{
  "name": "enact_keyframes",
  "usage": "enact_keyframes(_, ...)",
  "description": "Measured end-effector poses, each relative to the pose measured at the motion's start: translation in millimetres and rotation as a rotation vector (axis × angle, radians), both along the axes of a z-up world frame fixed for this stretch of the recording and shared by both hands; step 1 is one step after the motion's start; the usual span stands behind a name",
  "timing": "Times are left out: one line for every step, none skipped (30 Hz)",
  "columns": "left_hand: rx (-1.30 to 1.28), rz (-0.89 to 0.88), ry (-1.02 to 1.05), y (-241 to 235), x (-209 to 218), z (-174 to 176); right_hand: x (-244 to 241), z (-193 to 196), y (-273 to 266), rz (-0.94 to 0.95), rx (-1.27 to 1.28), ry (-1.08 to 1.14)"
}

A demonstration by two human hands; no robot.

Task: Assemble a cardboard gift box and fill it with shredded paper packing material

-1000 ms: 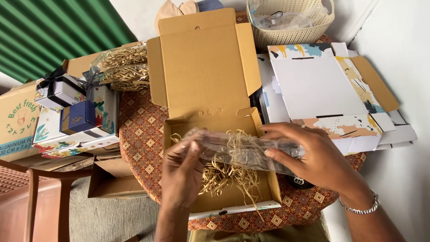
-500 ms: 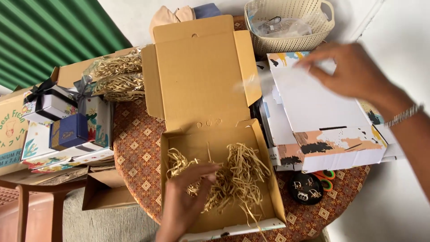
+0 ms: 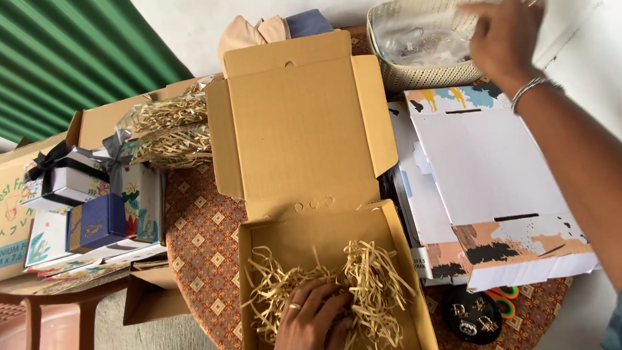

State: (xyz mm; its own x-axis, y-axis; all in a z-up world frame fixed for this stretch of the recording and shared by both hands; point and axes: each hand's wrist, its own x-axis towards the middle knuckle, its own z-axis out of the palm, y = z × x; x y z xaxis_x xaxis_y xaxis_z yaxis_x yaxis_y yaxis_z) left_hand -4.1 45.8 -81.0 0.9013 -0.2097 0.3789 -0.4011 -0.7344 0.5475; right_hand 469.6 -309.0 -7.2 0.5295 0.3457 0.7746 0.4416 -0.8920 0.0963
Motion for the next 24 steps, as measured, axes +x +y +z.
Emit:
enact_keyframes(0.003, 0.024, -0.003, -0.4, 1.2, -3.5, -0.9, -6.4, 2.9, 0.036, -0.004, 0.212)
enact_keyframes(0.000, 0.021, -0.007, -0.8, 3.9, -7.5, -6.7, -3.5, 7.9, 0.033, -0.007, 0.208)
enact_keyframes(0.032, 0.036, -0.011, -0.9, 2.3, -10.8, -14.7, -4.4, 14.9, -0.029, -0.004, 0.512)
enact_keyframes(0.065, 0.050, -0.014, -1.1, 0.2, -14.0, -23.2, -5.2, 21.9, -0.090, -0.003, 0.815)
enact_keyframes(0.063, 0.052, -0.013, -0.9, 0.8, -14.8, -24.1, -5.0, 24.0, -0.089, -0.004, 0.816)
enact_keyframes(0.073, 0.056, -0.025, -0.9, 0.8, -15.1, -25.4, -4.3, 25.9, -0.182, -0.054, 0.909)
enact_keyframes(0.083, 0.059, -0.040, -1.4, 1.2, -15.4, -26.8, -2.7, 27.1, -0.279, -0.103, 0.997)
enact_keyframes(0.082, 0.060, -0.040, -1.7, 1.5, -16.4, -25.2, -0.6, 28.6, -0.278, -0.104, 0.996)
enact_keyframes(0.079, 0.057, -0.034, -1.4, 1.4, -17.1, -24.6, 1.0, 29.9, -0.331, -0.129, 1.001)
enact_keyframes(0.077, 0.054, -0.028, -1.1, 1.0, -17.6, -24.2, 2.8, 31.0, -0.384, -0.153, 1.005)
enact_keyframes(0.078, 0.054, -0.028, -1.6, 0.7, -15.7, -21.8, -0.6, 29.5, -0.383, -0.152, 1.005)
enact_keyframes(0.071, 0.058, -0.017, -1.8, 0.1, -13.8, -19.6, -4.0, 28.4, -0.346, -0.154, 0.906)
enact_keyframes(0.061, 0.069, -0.005, -3.4, -1.0, -12.3, -15.8, -6.8, 29.1, -0.303, -0.162, 0.805)
enact_keyframes(0.059, 0.076, -0.005, -3.5, 1.0, -10.1, -15.3, -5.7, 30.4, -0.297, -0.166, 0.804)
enact_keyframes(0.037, 0.052, 0.016, -2.7, 1.3, -7.9, -16.1, -6.9, 32.5, -0.168, -0.110, 0.696)
enact_keyframes(0.015, 0.029, 0.038, -1.6, 1.4, -5.9, -17.1, -8.4, 35.0, -0.042, -0.054, 0.587)
enact_keyframes(0.014, 0.042, 0.044, -1.8, 1.9, 2.2, -30.0, 8.0, 48.6, -0.029, -0.058, 0.593)
enact_keyframes(-0.021, 0.010, 0.051, -1.7, 2.3, 10.6, -43.1, 24.9, 62.1, 0.016, -0.138, 0.812)
enact_keyframes(-0.053, -0.024, 0.049, -0.5, 6.4, 18.9, -54.0, 44.9, 75.5, 0.058, -0.216, 1.022)
enact_keyframes(-0.052, -0.012, 0.046, -0.2, 6.6, 21.0, -52.9, 47.0, 82.1, 0.069, -0.221, 1.018)
enact_keyframes(-0.071, -0.020, 0.058, -0.3, 6.2, 23.6, -53.1, 48.3, 86.7, -0.103, -0.317, 1.102)
enact_keyframes(-0.090, -0.028, 0.070, -0.5, 5.8, 26.2, -53.4, 49.6, 91.3, -0.280, -0.410, 1.175)
enact_keyframes(-0.090, -0.019, 0.069, -0.5, 5.7, 28.9, -49.6, 47.5, 90.5, -0.273, -0.414, 1.173)
enact_keyframes(-0.090, -0.020, 0.076, -0.4, 5.3, 31.5, -46.1, 45.2, 89.9, -0.291, -0.416, 1.132)
